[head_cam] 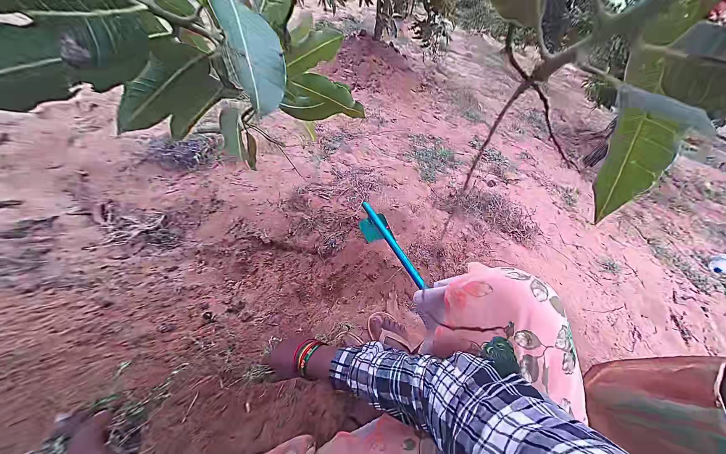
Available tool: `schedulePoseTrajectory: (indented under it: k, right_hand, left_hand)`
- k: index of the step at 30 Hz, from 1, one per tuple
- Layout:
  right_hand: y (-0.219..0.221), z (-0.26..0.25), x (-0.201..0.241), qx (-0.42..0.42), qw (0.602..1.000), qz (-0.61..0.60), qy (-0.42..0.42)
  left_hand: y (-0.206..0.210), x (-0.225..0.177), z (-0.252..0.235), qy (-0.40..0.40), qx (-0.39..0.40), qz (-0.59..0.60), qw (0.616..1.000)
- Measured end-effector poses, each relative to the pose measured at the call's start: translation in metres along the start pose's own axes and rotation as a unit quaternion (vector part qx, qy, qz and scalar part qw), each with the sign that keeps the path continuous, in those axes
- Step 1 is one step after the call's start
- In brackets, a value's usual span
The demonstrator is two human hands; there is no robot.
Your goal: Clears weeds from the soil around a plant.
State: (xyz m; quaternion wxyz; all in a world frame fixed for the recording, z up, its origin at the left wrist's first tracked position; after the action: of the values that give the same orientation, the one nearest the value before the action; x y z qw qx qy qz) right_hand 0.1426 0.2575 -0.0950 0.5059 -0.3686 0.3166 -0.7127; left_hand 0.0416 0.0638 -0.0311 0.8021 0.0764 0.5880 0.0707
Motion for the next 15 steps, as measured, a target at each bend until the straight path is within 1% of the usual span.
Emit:
schedulePoseTrajectory:
  k: [2,5,8,10,12,14,15]
  right_hand:
    - [0.005,-0.003,-0.004,0.014,1.0,0.0,0.016]
    - [0.022,-0.01,-0.016,0.04,0.998,-0.002,0.056]
    - [0.045,-0.023,-0.029,0.079,0.993,-0.016,0.091]
    - [0.05,-0.033,-0.038,0.1,0.988,-0.031,0.114]
    - [0.048,-0.054,-0.044,0.074,0.985,-0.066,0.144]
    - [0.04,-0.081,-0.043,-0.001,0.976,-0.123,0.177]
    - [0.039,-0.099,-0.042,-0.046,0.97,-0.144,0.19]
  left_hand:
    - [-0.001,0.001,-0.004,0.001,-0.007,-0.002,1.0]
    - [0.001,-0.013,0.001,-0.013,-0.062,0.023,0.998]
    - [-0.015,-0.024,-0.009,-0.005,-0.089,0.082,0.993]
    - [-0.032,-0.031,-0.016,0.002,-0.098,0.108,0.989]
    - [-0.044,-0.041,-0.02,0.004,-0.12,0.138,0.983]
    - [-0.043,-0.05,-0.026,0.019,-0.152,0.19,0.97]
    - [-0.042,-0.051,-0.029,0.021,-0.148,0.209,0.966]
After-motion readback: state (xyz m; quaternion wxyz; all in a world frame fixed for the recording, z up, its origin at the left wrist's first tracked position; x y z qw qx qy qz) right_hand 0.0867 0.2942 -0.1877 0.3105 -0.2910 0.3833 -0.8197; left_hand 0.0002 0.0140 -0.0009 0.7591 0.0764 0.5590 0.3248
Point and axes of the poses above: each hand's wrist, its own z-axis away from the middle knuckle, its own y-axis out of the palm, x = y × z, the point moved 2 cm from there along -z, towards the middle knuckle, and after that the axes turned 14 degrees about z, right-handed, at the moved point
